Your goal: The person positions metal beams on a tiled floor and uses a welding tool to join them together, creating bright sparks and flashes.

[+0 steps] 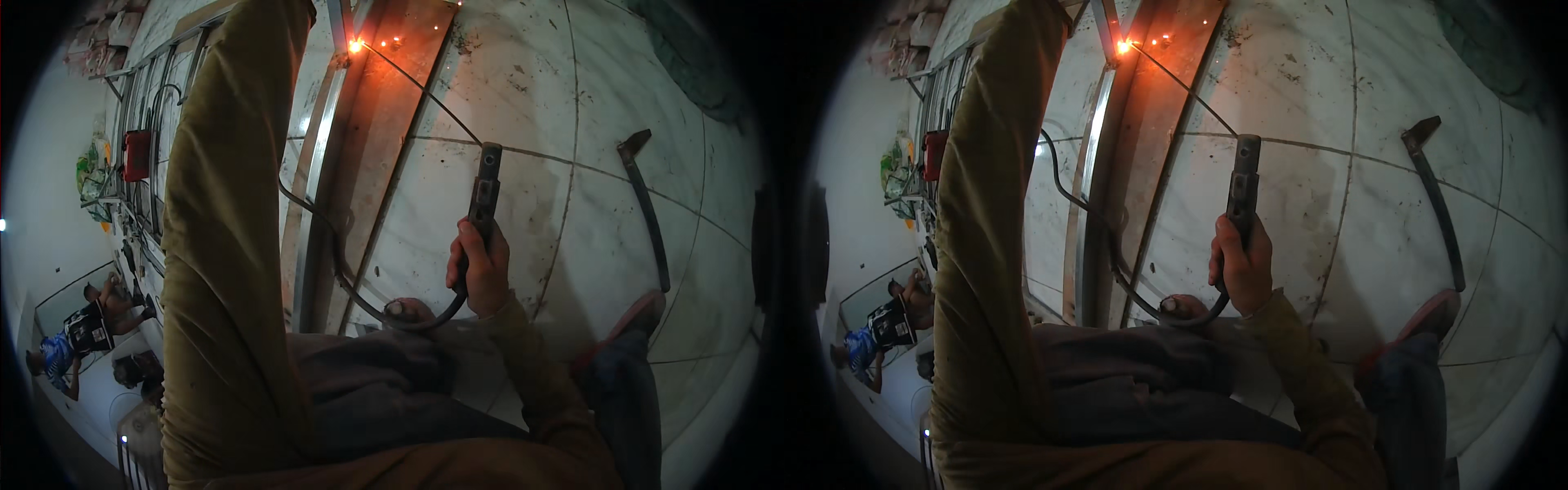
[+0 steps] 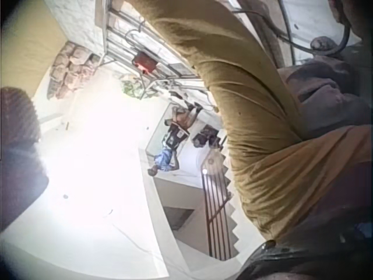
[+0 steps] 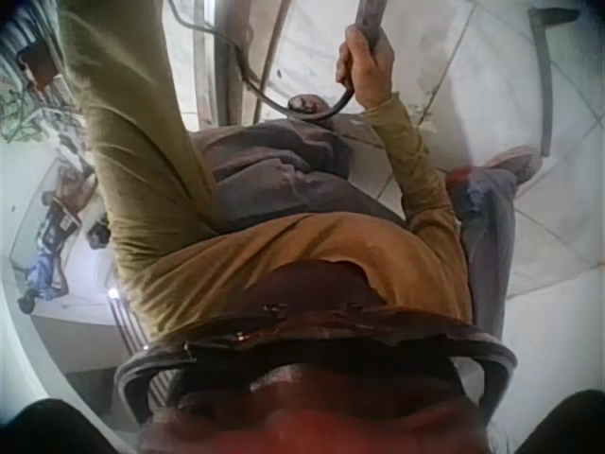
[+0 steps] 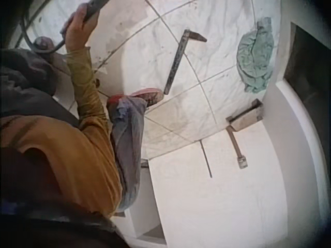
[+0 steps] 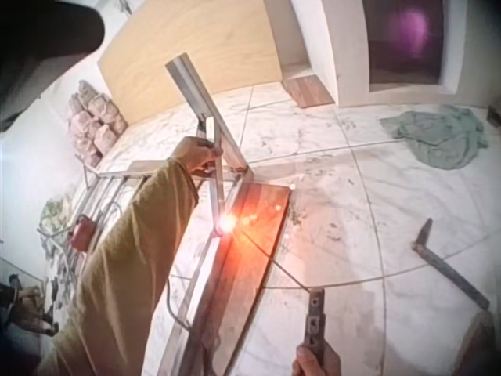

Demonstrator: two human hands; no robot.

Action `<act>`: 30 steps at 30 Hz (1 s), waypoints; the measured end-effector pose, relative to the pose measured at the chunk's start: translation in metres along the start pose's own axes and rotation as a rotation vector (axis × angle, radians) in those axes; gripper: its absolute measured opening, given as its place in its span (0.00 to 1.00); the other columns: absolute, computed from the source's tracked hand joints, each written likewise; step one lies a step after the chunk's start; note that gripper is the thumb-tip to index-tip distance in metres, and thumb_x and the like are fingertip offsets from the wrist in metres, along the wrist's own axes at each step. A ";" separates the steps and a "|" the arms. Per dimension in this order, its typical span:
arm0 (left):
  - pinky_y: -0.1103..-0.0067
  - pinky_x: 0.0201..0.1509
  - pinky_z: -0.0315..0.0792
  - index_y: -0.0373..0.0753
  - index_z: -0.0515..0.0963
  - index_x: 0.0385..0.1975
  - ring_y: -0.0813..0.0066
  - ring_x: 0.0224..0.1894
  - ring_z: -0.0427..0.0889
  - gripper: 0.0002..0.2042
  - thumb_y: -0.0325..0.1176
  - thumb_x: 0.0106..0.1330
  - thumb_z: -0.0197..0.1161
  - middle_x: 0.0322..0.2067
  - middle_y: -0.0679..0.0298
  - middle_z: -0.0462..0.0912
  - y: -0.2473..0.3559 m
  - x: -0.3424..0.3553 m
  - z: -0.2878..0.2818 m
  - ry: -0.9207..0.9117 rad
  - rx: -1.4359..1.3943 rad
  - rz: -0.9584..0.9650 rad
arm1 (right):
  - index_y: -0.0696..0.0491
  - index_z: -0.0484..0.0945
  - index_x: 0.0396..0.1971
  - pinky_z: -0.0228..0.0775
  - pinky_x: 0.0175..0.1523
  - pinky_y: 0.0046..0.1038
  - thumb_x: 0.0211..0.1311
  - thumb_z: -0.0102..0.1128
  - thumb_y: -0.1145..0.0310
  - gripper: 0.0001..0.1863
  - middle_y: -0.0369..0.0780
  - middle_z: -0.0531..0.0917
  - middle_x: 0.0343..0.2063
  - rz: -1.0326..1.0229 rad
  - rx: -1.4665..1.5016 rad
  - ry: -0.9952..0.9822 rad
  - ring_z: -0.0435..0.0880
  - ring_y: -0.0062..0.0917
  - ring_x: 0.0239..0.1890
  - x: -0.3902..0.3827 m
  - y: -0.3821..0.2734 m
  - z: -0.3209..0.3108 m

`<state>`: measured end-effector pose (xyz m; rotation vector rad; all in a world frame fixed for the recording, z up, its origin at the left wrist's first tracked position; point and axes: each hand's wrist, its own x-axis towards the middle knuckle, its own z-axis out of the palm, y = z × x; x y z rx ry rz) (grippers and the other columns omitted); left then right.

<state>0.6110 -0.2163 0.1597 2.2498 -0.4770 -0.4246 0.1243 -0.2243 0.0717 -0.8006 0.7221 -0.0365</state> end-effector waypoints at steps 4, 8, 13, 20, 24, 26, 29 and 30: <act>0.70 0.29 0.84 0.32 0.82 0.38 0.66 0.28 0.83 0.11 0.33 0.62 0.71 0.30 0.58 0.83 0.004 -0.001 0.007 0.027 -0.038 -0.011 | 0.55 0.69 0.38 0.65 0.16 0.23 0.74 0.53 0.62 0.11 0.35 0.72 0.18 -0.011 0.031 0.005 0.71 0.18 0.12 0.000 -0.004 -0.002; 0.65 0.30 0.83 0.33 0.82 0.37 0.64 0.30 0.84 0.11 0.31 0.60 0.74 0.29 0.58 0.84 -0.001 -0.004 0.001 0.060 -0.101 -0.047 | 0.56 0.69 0.43 0.66 0.17 0.23 0.74 0.54 0.60 0.14 0.36 0.74 0.20 -0.085 0.056 0.033 0.71 0.19 0.12 0.001 -0.025 0.007; 0.67 0.32 0.82 0.36 0.83 0.37 0.66 0.32 0.85 0.12 0.35 0.59 0.75 0.31 0.60 0.86 -0.010 0.000 -0.002 -0.002 -0.112 -0.065 | 0.59 0.70 0.51 0.68 0.18 0.25 0.75 0.52 0.53 0.22 0.36 0.74 0.22 -0.204 -0.161 0.173 0.74 0.19 0.15 0.000 -0.069 0.018; 0.69 0.49 0.78 0.37 0.86 0.40 0.60 0.40 0.87 0.21 0.43 0.50 0.78 0.38 0.52 0.88 -0.003 -0.023 0.008 0.229 0.018 0.132 | 0.57 0.70 0.48 0.69 0.19 0.30 0.71 0.53 0.57 0.18 0.36 0.74 0.23 -0.283 -0.077 0.281 0.74 0.22 0.17 -0.025 -0.117 0.041; 0.65 0.59 0.74 0.47 0.81 0.53 0.58 0.56 0.82 0.33 0.54 0.47 0.79 0.51 0.56 0.85 -0.009 -0.043 0.008 0.333 0.025 0.067 | 0.53 0.70 0.46 0.67 0.20 0.30 0.70 0.53 0.57 0.15 0.35 0.74 0.24 -0.295 -0.020 0.223 0.72 0.23 0.18 -0.034 -0.136 0.069; 0.64 0.58 0.74 0.48 0.80 0.53 0.57 0.55 0.82 0.30 0.52 0.51 0.77 0.50 0.55 0.84 -0.009 -0.049 0.011 0.372 0.005 0.067 | 0.52 0.70 0.47 0.66 0.20 0.30 0.70 0.53 0.58 0.14 0.36 0.74 0.23 -0.356 -0.046 0.163 0.72 0.22 0.18 -0.041 -0.141 0.090; 0.63 0.55 0.75 0.48 0.81 0.51 0.52 0.51 0.83 0.24 0.51 0.58 0.72 0.45 0.52 0.86 -0.015 -0.051 0.012 0.402 0.027 0.122 | 0.57 0.72 0.51 0.67 0.20 0.30 0.69 0.54 0.58 0.19 0.37 0.75 0.23 -0.381 -0.106 0.036 0.73 0.23 0.17 -0.043 -0.146 0.117; 0.63 0.54 0.76 0.47 0.82 0.50 0.51 0.49 0.84 0.22 0.51 0.59 0.70 0.44 0.52 0.86 -0.013 -0.052 0.012 0.409 0.023 0.123 | 0.57 0.72 0.52 0.69 0.21 0.30 0.70 0.51 0.57 0.20 0.38 0.76 0.25 -0.402 -0.095 -0.058 0.75 0.23 0.19 -0.043 -0.148 0.118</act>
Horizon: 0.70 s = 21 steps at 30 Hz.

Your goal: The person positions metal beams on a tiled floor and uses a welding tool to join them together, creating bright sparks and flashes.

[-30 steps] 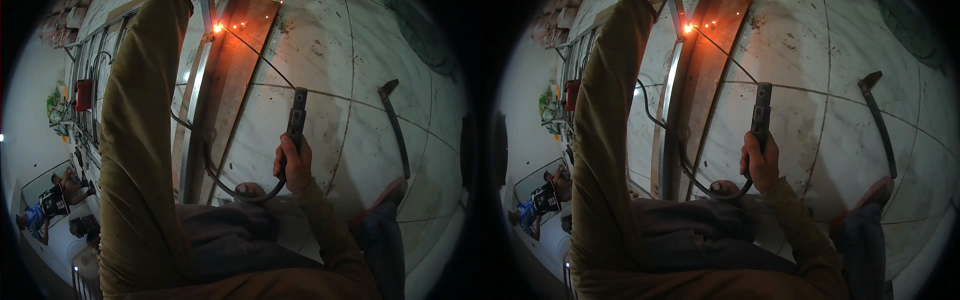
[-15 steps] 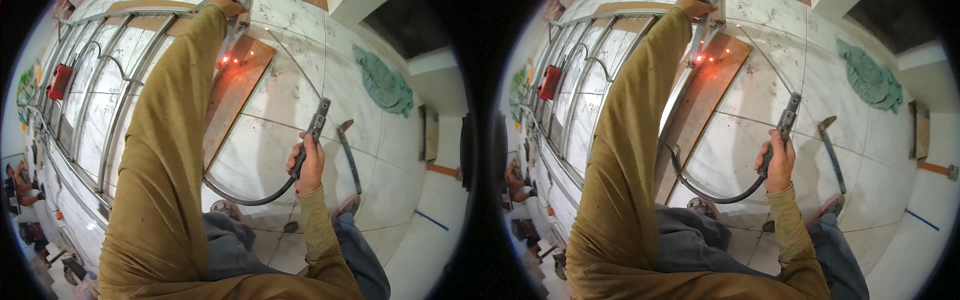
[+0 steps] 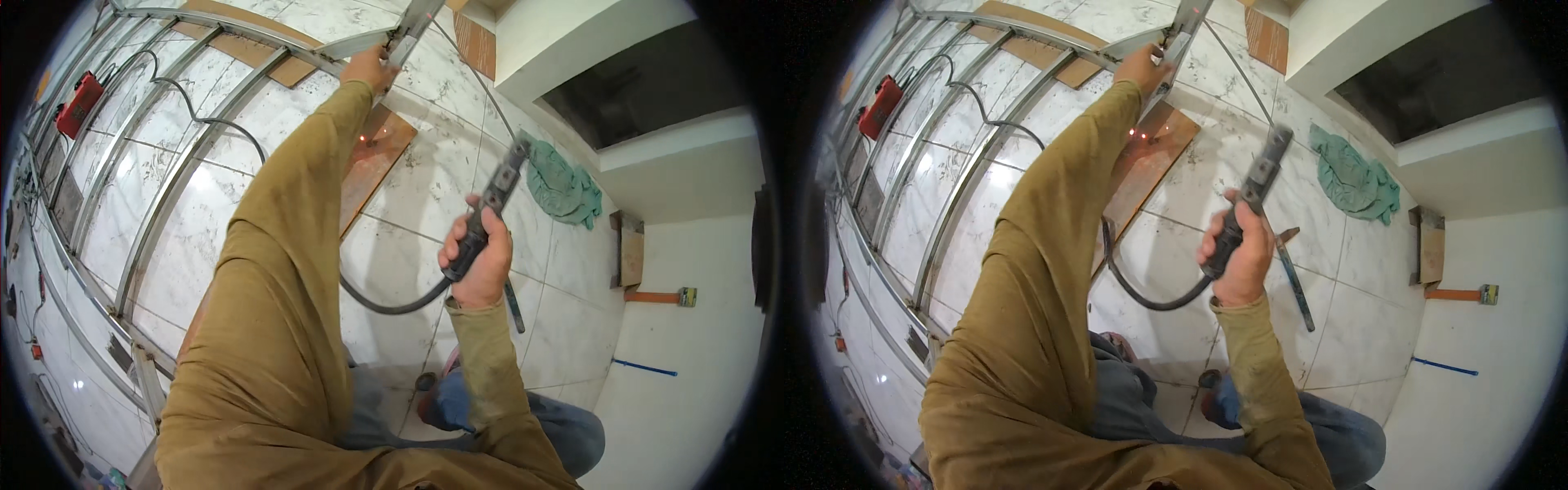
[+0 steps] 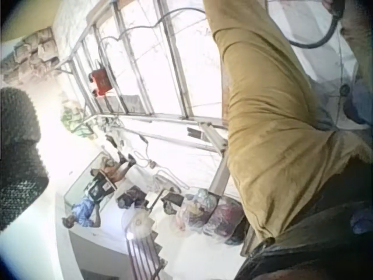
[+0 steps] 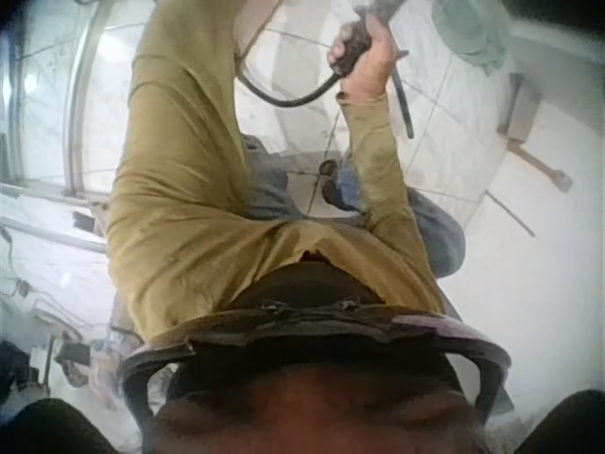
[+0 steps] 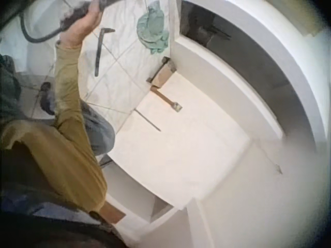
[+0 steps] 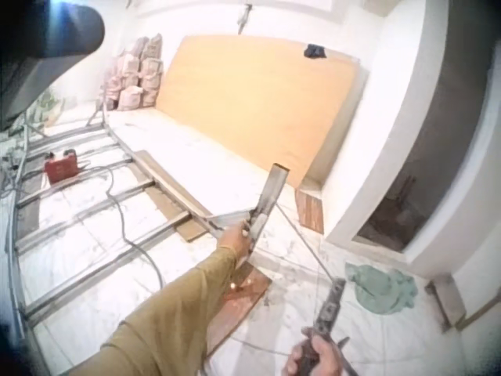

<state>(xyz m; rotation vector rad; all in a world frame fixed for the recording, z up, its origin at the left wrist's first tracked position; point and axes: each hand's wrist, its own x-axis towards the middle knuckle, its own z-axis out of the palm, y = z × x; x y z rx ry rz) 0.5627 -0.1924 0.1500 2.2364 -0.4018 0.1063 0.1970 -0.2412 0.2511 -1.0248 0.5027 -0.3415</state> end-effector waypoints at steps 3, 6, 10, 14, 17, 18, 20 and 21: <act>0.64 0.48 0.78 0.43 0.85 0.43 0.48 0.41 0.85 0.17 0.48 0.65 0.61 0.39 0.48 0.87 -0.026 0.008 -0.021 -0.048 0.158 0.075 | 0.58 0.70 0.57 0.70 0.24 0.28 0.72 0.45 0.53 0.25 0.39 0.78 0.28 0.001 0.120 -0.145 0.76 0.23 0.22 0.005 0.002 0.015; 0.70 0.44 0.80 0.43 0.85 0.47 0.58 0.37 0.86 0.15 0.37 0.64 0.60 0.37 0.60 0.89 -0.008 -0.037 -0.051 -0.831 0.151 0.054 | 0.57 0.74 0.50 0.72 0.27 0.24 0.73 0.45 0.57 0.19 0.39 0.80 0.31 0.005 0.137 -0.216 0.77 0.21 0.23 0.019 0.002 0.007; 0.71 0.58 0.75 0.35 0.64 0.69 0.65 0.57 0.78 0.34 0.28 0.58 0.60 0.58 0.56 0.77 0.051 -0.160 -0.130 -1.048 -0.711 -0.211 | 0.58 0.76 0.46 0.72 0.34 0.24 0.74 0.53 0.57 0.17 0.37 0.79 0.31 -0.186 0.200 -0.317 0.77 0.20 0.28 0.046 0.023 0.041; 0.64 0.61 0.75 0.35 0.63 0.67 0.63 0.54 0.81 0.29 0.30 0.64 0.54 0.57 0.56 0.76 0.097 -0.217 -0.157 -0.753 -1.008 -0.489 | 0.60 0.79 0.38 0.72 0.40 0.35 0.76 0.47 0.57 0.21 0.47 0.84 0.32 -0.465 -0.200 -0.058 0.82 0.39 0.34 0.066 0.049 0.096; 0.66 0.54 0.79 0.37 0.74 0.52 0.67 0.48 0.83 0.15 0.37 0.70 0.52 0.47 0.59 0.82 0.116 -0.243 -0.178 -0.210 -0.867 -0.748 | 0.60 0.81 0.40 0.72 0.51 0.47 0.73 0.48 0.48 0.27 0.55 0.84 0.34 -0.368 -0.460 -0.561 0.82 0.54 0.41 0.068 0.026 0.106; 0.67 0.52 0.80 0.39 0.76 0.47 0.68 0.45 0.84 0.13 0.39 0.72 0.52 0.44 0.60 0.83 0.116 -0.246 -0.173 -0.050 -0.812 -0.757 | 0.59 0.83 0.37 0.73 0.52 0.46 0.71 0.46 0.43 0.31 0.57 0.84 0.34 -0.397 -0.676 -0.641 0.83 0.55 0.43 0.065 0.022 0.101; 0.72 0.28 0.76 0.41 0.75 0.38 0.72 0.28 0.81 0.11 0.40 0.72 0.51 0.35 0.65 0.81 0.047 -0.270 -0.266 -0.074 -0.557 -0.737 | 0.60 0.85 0.34 0.75 0.51 0.47 0.66 0.52 0.42 0.31 0.59 0.84 0.34 -0.202 -0.495 -1.082 0.84 0.55 0.41 0.040 0.020 0.105; 0.80 0.19 0.65 0.44 0.76 0.39 0.79 0.20 0.71 0.09 0.40 0.66 0.60 0.29 0.69 0.73 0.062 -0.268 -0.263 0.267 -0.242 -0.919 | 0.60 0.85 0.32 0.75 0.50 0.46 0.64 0.54 0.41 0.31 0.59 0.84 0.33 -0.169 -0.525 -1.177 0.84 0.54 0.40 0.047 0.020 0.089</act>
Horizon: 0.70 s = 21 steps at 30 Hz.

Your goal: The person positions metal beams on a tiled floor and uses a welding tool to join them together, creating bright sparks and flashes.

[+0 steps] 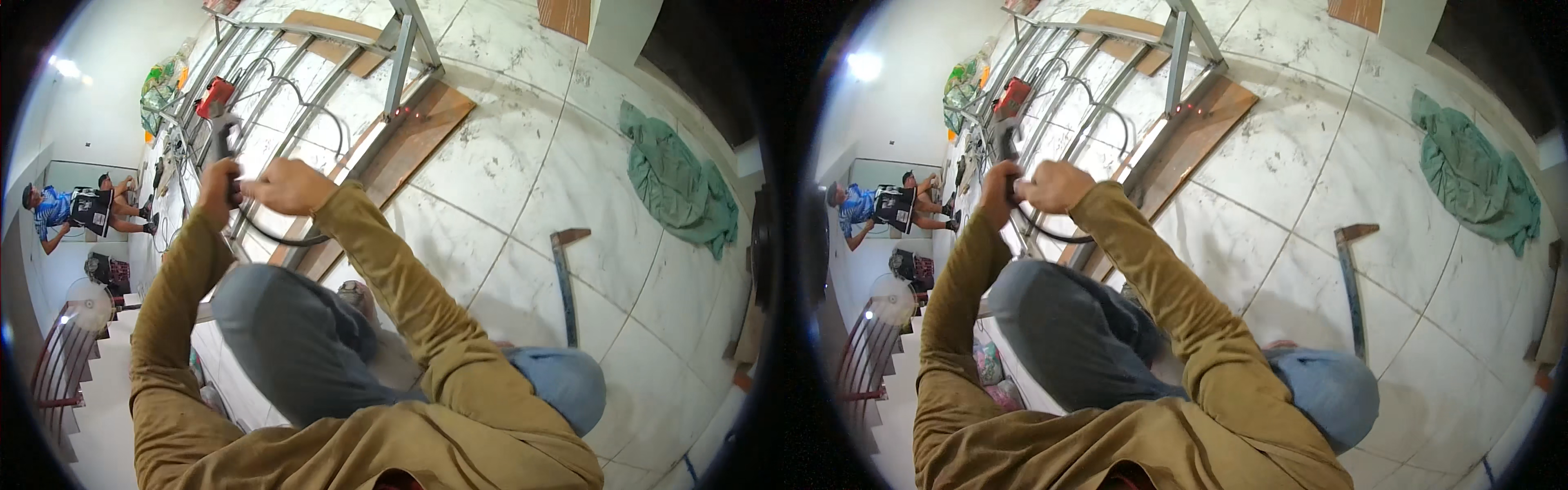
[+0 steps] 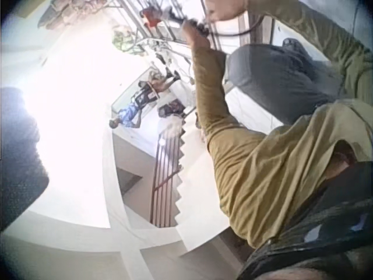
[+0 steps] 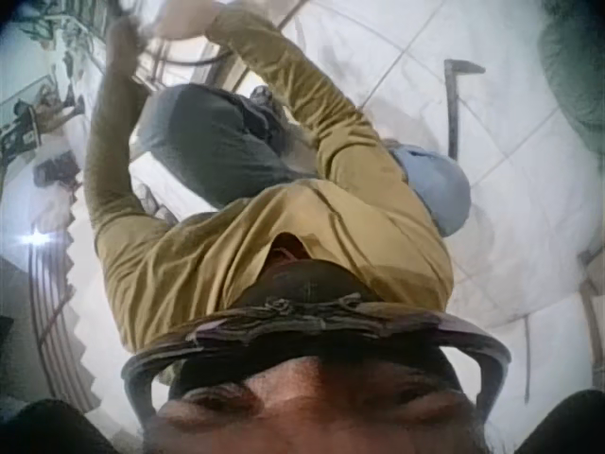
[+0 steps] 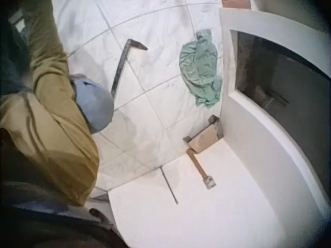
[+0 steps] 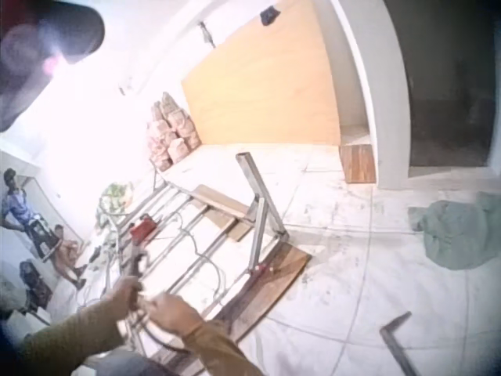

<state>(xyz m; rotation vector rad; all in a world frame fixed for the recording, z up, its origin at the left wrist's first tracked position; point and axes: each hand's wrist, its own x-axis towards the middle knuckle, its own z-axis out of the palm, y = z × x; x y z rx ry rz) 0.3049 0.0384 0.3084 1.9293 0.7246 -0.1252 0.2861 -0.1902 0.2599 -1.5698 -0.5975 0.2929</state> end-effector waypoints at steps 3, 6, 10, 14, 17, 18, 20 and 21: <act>0.75 0.24 0.69 0.40 0.76 0.47 0.72 0.26 0.76 0.19 0.49 0.69 0.61 0.35 0.65 0.77 0.022 0.010 -0.082 0.294 0.424 0.226 | 0.59 0.86 0.31 0.77 0.46 0.43 0.64 0.59 0.48 0.25 0.56 0.85 0.30 0.043 0.083 0.042 0.86 0.49 0.35 -0.018 0.015 -0.032; 0.70 0.47 0.74 0.35 0.73 0.56 0.59 0.42 0.81 0.23 0.48 0.73 0.58 0.44 0.53 0.83 0.020 0.092 -0.224 0.458 1.041 0.804 | 0.60 0.84 0.33 0.77 0.39 0.35 0.66 0.59 0.61 0.15 0.49 0.86 0.28 0.035 0.084 0.517 0.87 0.38 0.32 -0.012 0.058 -0.076; 0.78 0.34 0.73 0.33 0.71 0.62 0.76 0.31 0.79 0.27 0.49 0.73 0.60 0.36 0.60 0.82 0.010 0.149 -0.200 0.310 0.725 0.565 | 0.63 0.83 0.39 0.77 0.42 0.29 0.64 0.61 0.66 0.14 0.45 0.87 0.32 0.081 -0.084 0.880 0.85 0.26 0.34 -0.005 0.117 -0.167; 0.84 0.14 0.50 0.39 0.77 0.44 0.91 0.14 0.57 0.19 0.51 0.72 0.60 0.17 0.77 0.63 -0.019 0.200 -0.131 -0.028 0.480 0.544 | 0.65 0.79 0.49 0.75 0.47 0.27 0.58 0.69 0.58 0.27 0.43 0.86 0.38 0.129 -0.307 0.932 0.83 0.26 0.40 0.037 0.139 -0.251; 0.84 0.13 0.52 0.37 0.77 0.38 0.90 0.13 0.60 0.19 0.51 0.73 0.58 0.17 0.76 0.66 -0.034 0.222 -0.062 -0.171 0.422 0.442 | 0.69 0.73 0.57 0.74 0.49 0.27 0.56 0.73 0.50 0.40 0.47 0.84 0.44 0.189 -0.470 0.874 0.81 0.25 0.44 0.075 0.154 -0.287; 0.84 0.12 0.52 0.37 0.76 0.37 0.89 0.13 0.60 0.19 0.50 0.74 0.58 0.17 0.76 0.66 -0.034 0.223 -0.048 -0.245 0.301 0.383 | 0.68 0.73 0.57 0.74 0.49 0.27 0.56 0.74 0.49 0.40 0.46 0.84 0.44 0.210 -0.424 0.831 0.80 0.25 0.45 0.088 0.155 -0.287; 0.84 0.12 0.53 0.37 0.76 0.36 0.89 0.13 0.61 0.19 0.50 0.74 0.58 0.17 0.75 0.66 -0.035 0.227 -0.018 -0.374 0.148 0.329 | 0.66 0.74 0.58 0.73 0.50 0.27 0.55 0.75 0.47 0.41 0.44 0.84 0.46 0.277 -0.340 0.742 0.80 0.25 0.46 0.110 0.138 -0.285; 0.85 0.11 0.54 0.37 0.76 0.36 0.88 0.13 0.61 0.19 0.50 0.74 0.58 0.17 0.75 0.65 -0.033 0.234 0.003 -0.432 0.126 0.336 | 0.64 0.75 0.57 0.71 0.47 0.23 0.55 0.76 0.48 0.40 0.40 0.84 0.45 0.250 -0.305 0.678 0.80 0.22 0.45 0.109 0.125 -0.284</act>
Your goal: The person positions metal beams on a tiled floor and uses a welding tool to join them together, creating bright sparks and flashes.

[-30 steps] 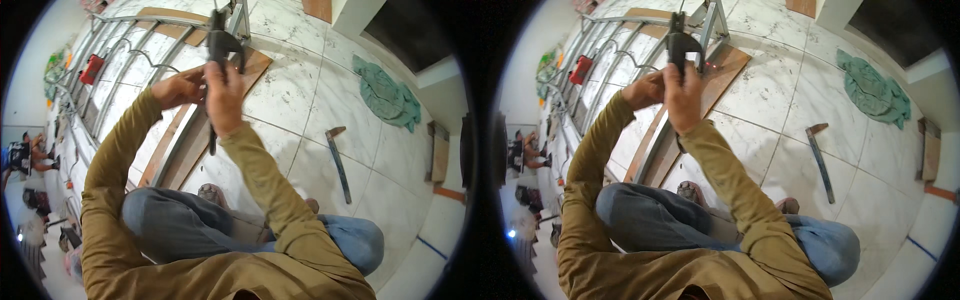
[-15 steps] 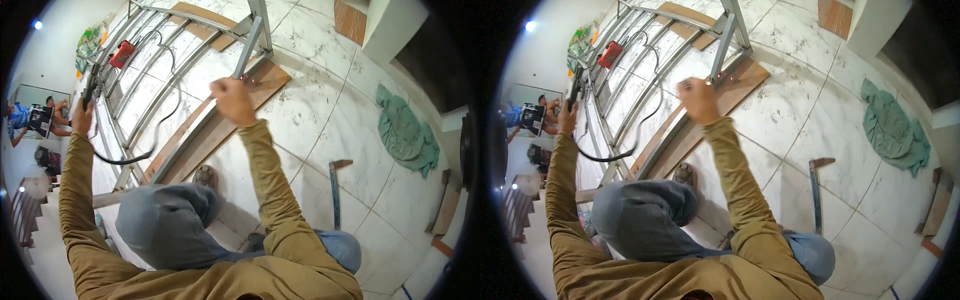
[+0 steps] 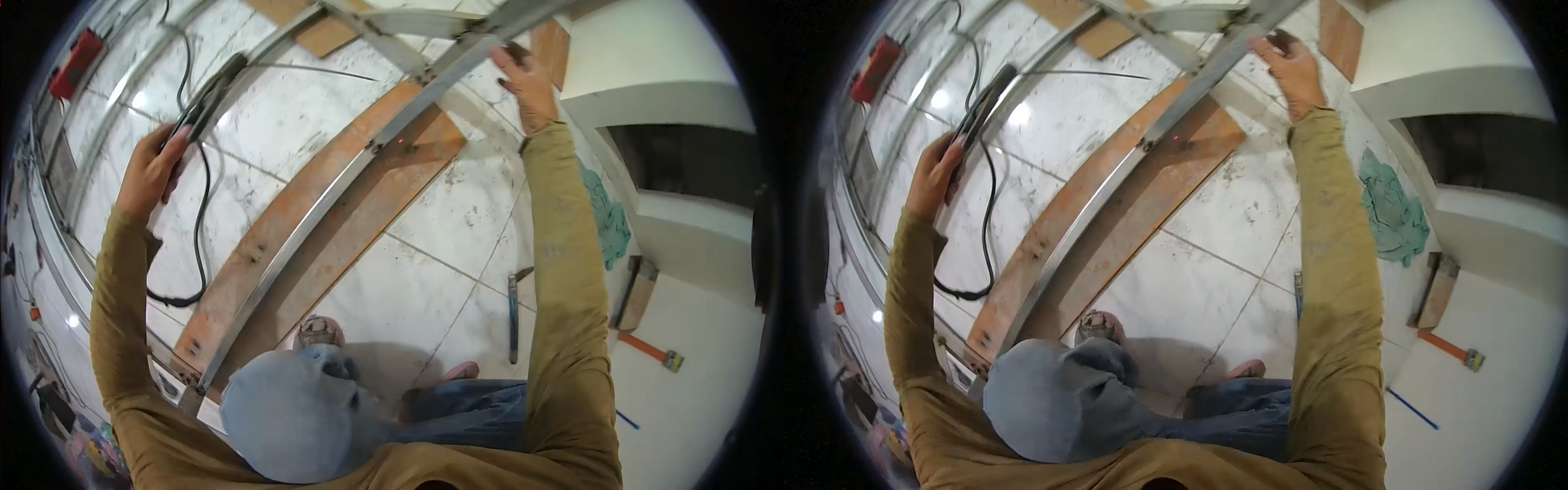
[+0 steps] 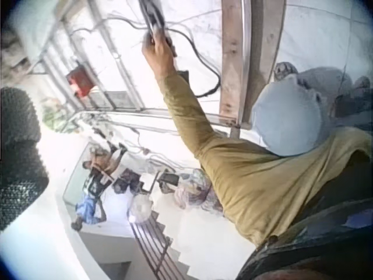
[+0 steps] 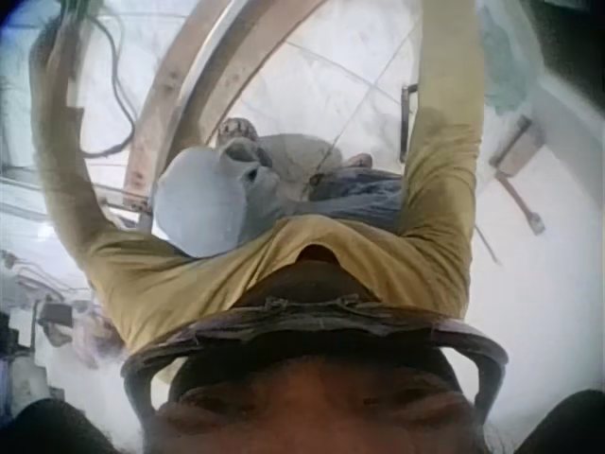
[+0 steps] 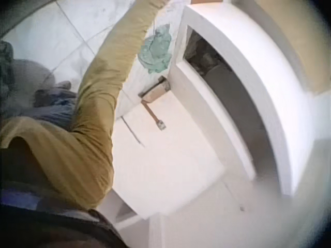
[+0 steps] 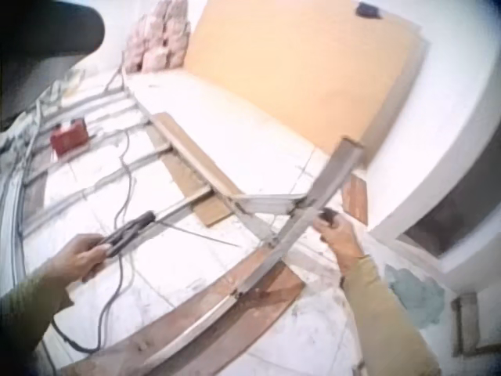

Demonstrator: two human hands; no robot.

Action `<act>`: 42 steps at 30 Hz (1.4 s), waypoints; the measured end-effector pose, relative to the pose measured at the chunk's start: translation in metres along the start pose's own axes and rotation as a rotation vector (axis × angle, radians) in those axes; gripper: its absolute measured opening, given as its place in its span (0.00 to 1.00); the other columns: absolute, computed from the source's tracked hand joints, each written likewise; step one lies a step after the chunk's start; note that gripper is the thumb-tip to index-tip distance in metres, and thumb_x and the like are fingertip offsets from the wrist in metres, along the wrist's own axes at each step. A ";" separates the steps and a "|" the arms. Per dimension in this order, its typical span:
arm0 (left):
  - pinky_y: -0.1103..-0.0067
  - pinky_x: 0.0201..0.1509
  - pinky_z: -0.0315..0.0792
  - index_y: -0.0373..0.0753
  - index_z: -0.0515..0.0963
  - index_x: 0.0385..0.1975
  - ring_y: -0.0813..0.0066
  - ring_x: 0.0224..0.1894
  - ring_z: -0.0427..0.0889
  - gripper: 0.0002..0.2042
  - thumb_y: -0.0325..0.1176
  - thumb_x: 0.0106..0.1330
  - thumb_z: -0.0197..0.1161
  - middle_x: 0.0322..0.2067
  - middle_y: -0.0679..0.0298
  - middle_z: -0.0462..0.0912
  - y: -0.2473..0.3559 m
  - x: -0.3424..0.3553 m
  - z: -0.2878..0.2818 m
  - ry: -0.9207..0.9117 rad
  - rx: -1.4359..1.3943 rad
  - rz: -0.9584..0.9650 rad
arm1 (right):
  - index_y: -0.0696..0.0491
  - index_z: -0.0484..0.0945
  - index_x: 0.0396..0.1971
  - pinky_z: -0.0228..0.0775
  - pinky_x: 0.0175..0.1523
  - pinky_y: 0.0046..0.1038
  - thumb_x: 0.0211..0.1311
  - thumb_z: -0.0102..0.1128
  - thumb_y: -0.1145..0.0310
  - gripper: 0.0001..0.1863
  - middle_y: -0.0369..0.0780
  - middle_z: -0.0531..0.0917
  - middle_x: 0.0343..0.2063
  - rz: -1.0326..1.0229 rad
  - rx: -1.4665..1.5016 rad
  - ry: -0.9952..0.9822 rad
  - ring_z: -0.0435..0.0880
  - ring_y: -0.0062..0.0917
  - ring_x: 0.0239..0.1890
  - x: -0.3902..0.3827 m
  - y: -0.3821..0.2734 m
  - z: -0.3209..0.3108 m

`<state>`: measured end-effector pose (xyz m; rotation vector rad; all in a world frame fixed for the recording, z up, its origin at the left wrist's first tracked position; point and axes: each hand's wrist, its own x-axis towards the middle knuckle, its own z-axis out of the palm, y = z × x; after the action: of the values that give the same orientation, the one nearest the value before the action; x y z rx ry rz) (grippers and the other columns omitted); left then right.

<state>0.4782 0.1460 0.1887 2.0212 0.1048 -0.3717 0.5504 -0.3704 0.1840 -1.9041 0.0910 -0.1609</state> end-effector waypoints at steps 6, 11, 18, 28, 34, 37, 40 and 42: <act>0.86 0.11 0.57 0.38 0.78 0.46 0.90 0.12 0.62 0.18 0.48 0.74 0.58 0.17 0.74 0.67 -0.033 0.067 0.033 -0.202 -0.103 0.048 | 0.60 0.77 0.54 0.71 0.56 0.31 0.64 0.68 0.61 0.24 0.37 0.83 0.47 0.070 -0.454 -0.003 0.80 0.23 0.51 0.028 0.022 -0.049; 0.90 0.17 0.57 0.34 0.76 0.57 0.90 0.20 0.66 0.22 0.47 0.76 0.55 0.27 0.75 0.75 -0.098 0.084 -0.019 0.078 -0.119 -0.017 | 0.56 0.76 0.52 0.70 0.60 0.36 0.63 0.70 0.65 0.21 0.37 0.82 0.48 0.182 -0.021 0.037 0.79 0.25 0.53 0.014 -0.005 0.015; 0.88 0.26 0.59 0.34 0.73 0.61 0.89 0.27 0.67 0.23 0.46 0.77 0.50 0.32 0.68 0.77 -0.141 0.068 -0.136 0.022 -0.161 -0.073 | 0.57 0.79 0.52 0.68 0.58 0.31 0.58 0.74 0.63 0.24 0.36 0.83 0.47 0.266 -0.114 0.002 0.78 0.23 0.50 0.006 -0.022 -0.010; 0.84 0.38 0.66 0.33 0.68 0.66 0.82 0.34 0.71 0.27 0.44 0.74 0.58 0.41 0.65 0.77 -0.098 -0.002 -0.195 0.282 0.343 -0.043 | 0.61 0.84 0.37 0.75 0.49 0.36 0.52 0.73 0.51 0.26 0.49 0.86 0.36 -0.529 -0.768 0.635 0.85 0.39 0.41 0.059 0.031 -0.008; 0.75 0.60 0.70 0.37 0.77 0.59 0.72 0.54 0.80 0.23 0.44 0.70 0.66 0.52 0.61 0.83 0.013 -0.110 -0.222 0.752 1.268 0.038 | 0.61 0.86 0.41 0.76 0.48 0.30 0.53 0.70 0.59 0.21 0.44 0.88 0.36 -0.237 -0.161 -0.093 0.85 0.29 0.40 0.051 0.032 -0.017; 0.81 0.54 0.74 0.42 0.79 0.57 0.76 0.46 0.82 0.22 0.44 0.65 0.68 0.47 0.63 0.85 0.043 -0.167 -0.286 0.646 0.709 0.008 | 0.60 0.87 0.42 0.76 0.48 0.28 0.53 0.68 0.63 0.19 0.42 0.89 0.36 -0.272 -0.120 -0.147 0.85 0.25 0.39 0.052 0.030 -0.007; 0.83 0.49 0.76 0.42 0.81 0.54 0.77 0.39 0.82 0.22 0.41 0.60 0.69 0.43 0.64 0.86 0.064 -0.164 -0.281 0.629 0.613 -0.057 | 0.58 0.87 0.42 0.76 0.48 0.29 0.55 0.67 0.63 0.17 0.40 0.89 0.36 -0.271 -0.133 -0.083 0.85 0.24 0.39 0.046 0.032 -0.005; 0.79 0.46 0.75 0.38 0.82 0.50 0.75 0.38 0.81 0.21 0.37 0.56 0.69 0.40 0.63 0.86 0.060 -0.143 -0.264 0.595 0.929 0.173 | 0.56 0.87 0.42 0.76 0.48 0.28 0.55 0.67 0.64 0.16 0.39 0.89 0.36 -0.307 -0.166 -0.068 0.85 0.24 0.40 0.043 0.025 -0.011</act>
<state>0.4130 0.3635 0.3945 2.9795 0.1373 0.3902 0.5913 -0.3947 0.1667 -2.0797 -0.2423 -0.3031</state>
